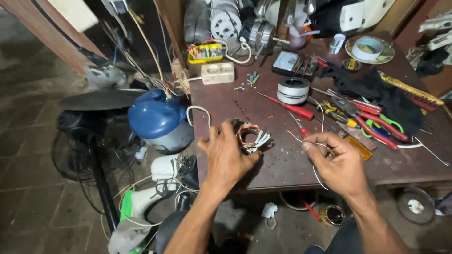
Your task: The person works on a small electrical component, likely a motor, at a cluttered workbench. They use pliers to strip wires and a lighter to heat the wire ends, then wrap the connections with white tape.
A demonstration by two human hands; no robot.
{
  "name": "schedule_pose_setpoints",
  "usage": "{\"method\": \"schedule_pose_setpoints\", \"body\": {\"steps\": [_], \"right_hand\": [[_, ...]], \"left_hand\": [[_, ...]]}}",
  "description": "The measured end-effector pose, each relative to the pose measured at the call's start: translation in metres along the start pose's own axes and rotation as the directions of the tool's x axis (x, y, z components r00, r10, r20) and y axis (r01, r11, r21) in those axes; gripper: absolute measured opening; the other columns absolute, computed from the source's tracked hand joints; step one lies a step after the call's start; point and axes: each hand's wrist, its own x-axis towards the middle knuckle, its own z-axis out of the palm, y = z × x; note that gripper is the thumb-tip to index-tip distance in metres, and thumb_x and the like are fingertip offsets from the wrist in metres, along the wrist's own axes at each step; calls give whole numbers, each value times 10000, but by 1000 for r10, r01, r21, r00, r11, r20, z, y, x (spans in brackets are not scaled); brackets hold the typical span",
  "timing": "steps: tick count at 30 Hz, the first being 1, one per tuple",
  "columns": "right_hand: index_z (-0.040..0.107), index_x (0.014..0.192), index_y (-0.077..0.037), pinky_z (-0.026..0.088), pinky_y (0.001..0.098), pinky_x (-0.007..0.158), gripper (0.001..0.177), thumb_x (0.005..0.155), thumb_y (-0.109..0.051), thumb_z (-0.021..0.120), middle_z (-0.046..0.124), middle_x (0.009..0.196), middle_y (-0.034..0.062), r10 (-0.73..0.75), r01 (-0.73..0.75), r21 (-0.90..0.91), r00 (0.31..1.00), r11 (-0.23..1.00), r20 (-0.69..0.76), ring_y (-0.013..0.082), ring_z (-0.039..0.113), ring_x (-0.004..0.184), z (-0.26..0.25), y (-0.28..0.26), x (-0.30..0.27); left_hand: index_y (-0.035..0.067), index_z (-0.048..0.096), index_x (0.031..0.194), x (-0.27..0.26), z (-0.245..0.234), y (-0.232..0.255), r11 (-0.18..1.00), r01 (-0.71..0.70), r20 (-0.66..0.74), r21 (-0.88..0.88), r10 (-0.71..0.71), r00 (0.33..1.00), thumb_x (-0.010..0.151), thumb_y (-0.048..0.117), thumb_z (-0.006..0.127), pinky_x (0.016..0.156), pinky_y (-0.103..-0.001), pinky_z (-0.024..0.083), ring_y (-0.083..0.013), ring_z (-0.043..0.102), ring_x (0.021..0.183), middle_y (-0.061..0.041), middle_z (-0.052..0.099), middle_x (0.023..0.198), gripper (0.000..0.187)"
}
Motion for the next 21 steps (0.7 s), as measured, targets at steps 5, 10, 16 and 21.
{"method": "schedule_pose_setpoints", "body": {"steps": [5,10,16,21], "right_hand": [[749,959,-17,380,173,445,110,853,7,733,382,469,-23,-61,61,7,997,998,-46,27,391,457,12,-8,-3],[697,995,-16,363,174,536,81,928,-57,681,608,787,3,-147,146,-11,989,989,-21,28,422,578,7,-4,-12],[691,969,-26,354,192,515,77,912,-76,686,577,744,-13,-215,218,-75,976,973,46,42,411,553,11,-18,-16],[695,974,-25,385,228,564,95,913,-96,681,393,587,-56,-255,257,-81,966,963,31,56,359,535,15,-25,-18]], "left_hand": [[43,448,1221,9,7,-15,951,-59,-238,-305,-16,971,534,342,943,1040,-638,204,-336,556,1039,-122,650,999,898],[140,455,1177,12,-9,1,918,84,-109,-387,-136,985,584,495,766,970,-394,271,-199,539,1102,-5,705,1040,758],[188,459,1187,10,-9,-9,880,144,47,-453,-138,989,641,455,768,958,-368,285,-174,461,1168,33,746,1014,682],[205,466,1178,8,-9,-14,892,76,31,-445,-69,997,654,471,728,981,-376,268,-189,486,1154,25,739,1009,644]]}}
